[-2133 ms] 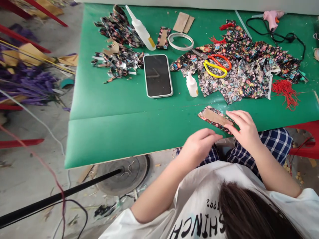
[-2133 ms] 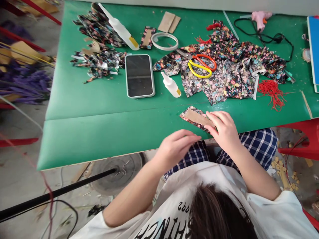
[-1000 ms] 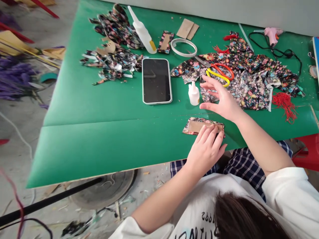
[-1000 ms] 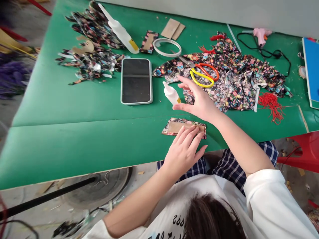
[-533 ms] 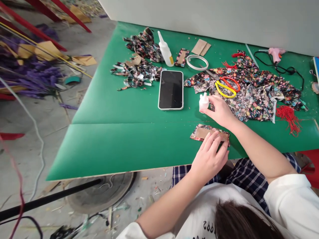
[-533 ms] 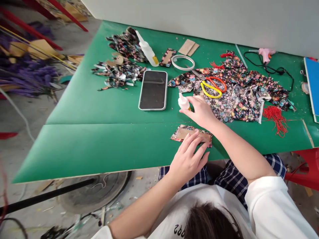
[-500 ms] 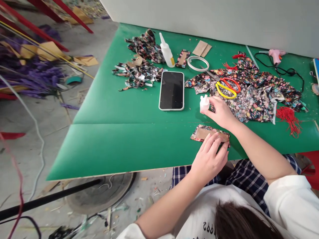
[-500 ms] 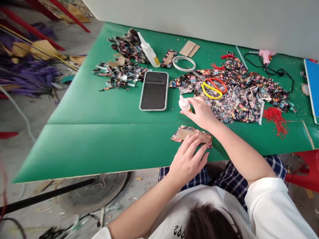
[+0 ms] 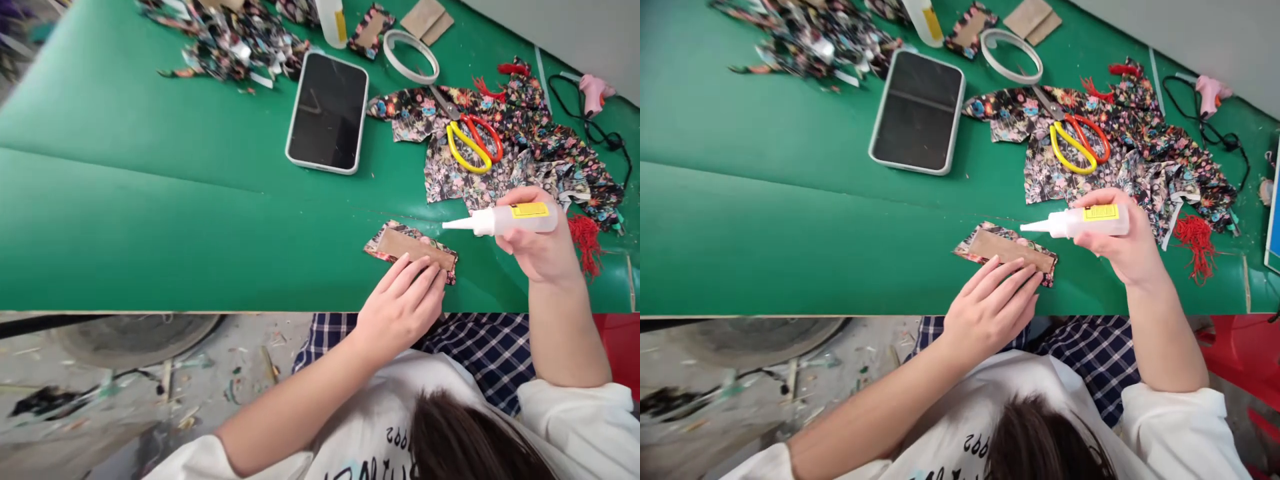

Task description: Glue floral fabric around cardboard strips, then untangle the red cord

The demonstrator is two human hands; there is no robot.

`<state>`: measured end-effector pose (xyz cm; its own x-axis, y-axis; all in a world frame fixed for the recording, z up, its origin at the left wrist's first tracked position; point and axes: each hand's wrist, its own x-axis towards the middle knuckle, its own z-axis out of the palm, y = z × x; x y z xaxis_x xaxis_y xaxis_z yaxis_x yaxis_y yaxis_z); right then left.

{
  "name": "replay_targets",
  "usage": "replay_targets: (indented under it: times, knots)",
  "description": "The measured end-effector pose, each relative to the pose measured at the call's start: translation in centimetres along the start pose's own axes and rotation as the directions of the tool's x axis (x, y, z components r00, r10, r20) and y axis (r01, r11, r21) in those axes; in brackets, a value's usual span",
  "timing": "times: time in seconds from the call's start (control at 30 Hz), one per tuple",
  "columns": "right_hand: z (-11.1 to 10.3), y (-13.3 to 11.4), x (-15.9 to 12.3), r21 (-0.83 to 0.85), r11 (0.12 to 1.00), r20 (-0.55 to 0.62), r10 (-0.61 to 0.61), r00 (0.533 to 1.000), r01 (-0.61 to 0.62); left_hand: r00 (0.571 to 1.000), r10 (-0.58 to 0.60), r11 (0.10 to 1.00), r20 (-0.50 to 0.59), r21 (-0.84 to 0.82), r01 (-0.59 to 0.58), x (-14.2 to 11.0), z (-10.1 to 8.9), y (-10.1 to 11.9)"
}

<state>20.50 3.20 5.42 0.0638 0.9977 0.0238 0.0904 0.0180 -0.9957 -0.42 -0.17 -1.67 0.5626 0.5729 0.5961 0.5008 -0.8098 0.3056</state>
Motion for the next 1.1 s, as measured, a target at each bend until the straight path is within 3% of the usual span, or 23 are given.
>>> replay_targets:
  times: [0.13,0.3,0.37,0.53,0.77,1.1]
  knots:
    - [0.1,1.0,-0.1,0.165,0.976,0.017,0.139,0.990,-0.140,0.999,0.013,1.000,-0.030,0.021,-0.012,0.1,0.1,-0.1]
    - [1.0,2.5,0.0,0.033,0.991,-0.253,0.137,0.958,-0.133,0.999,-0.007,0.999,-0.035,0.032,0.008,0.2,-0.1,0.0]
    - [1.1,2.9,-0.1,-0.041,0.993,-0.288,0.097,0.953,-0.113,0.999,-0.007,1.000,-0.034,0.028,0.008,0.3,0.0,0.0]
    - [1.3,2.7,-0.9,-0.275,0.961,-0.228,-0.082,0.970,0.017,0.997,-0.017,0.999,-0.072,0.035,0.019,0.2,0.2,0.0]
    - [2.3,2.0,-1.9,-0.515,0.819,-0.145,-0.373,0.917,0.252,0.999,-0.011,0.999,-0.039,0.031,0.012,0.3,-0.1,0.0]
    - [2.4,1.3,-2.5,-0.710,0.629,0.003,-0.446,0.895,0.316,0.999,-0.026,1.000,-0.023,0.016,0.026,0.4,-0.3,-0.1]
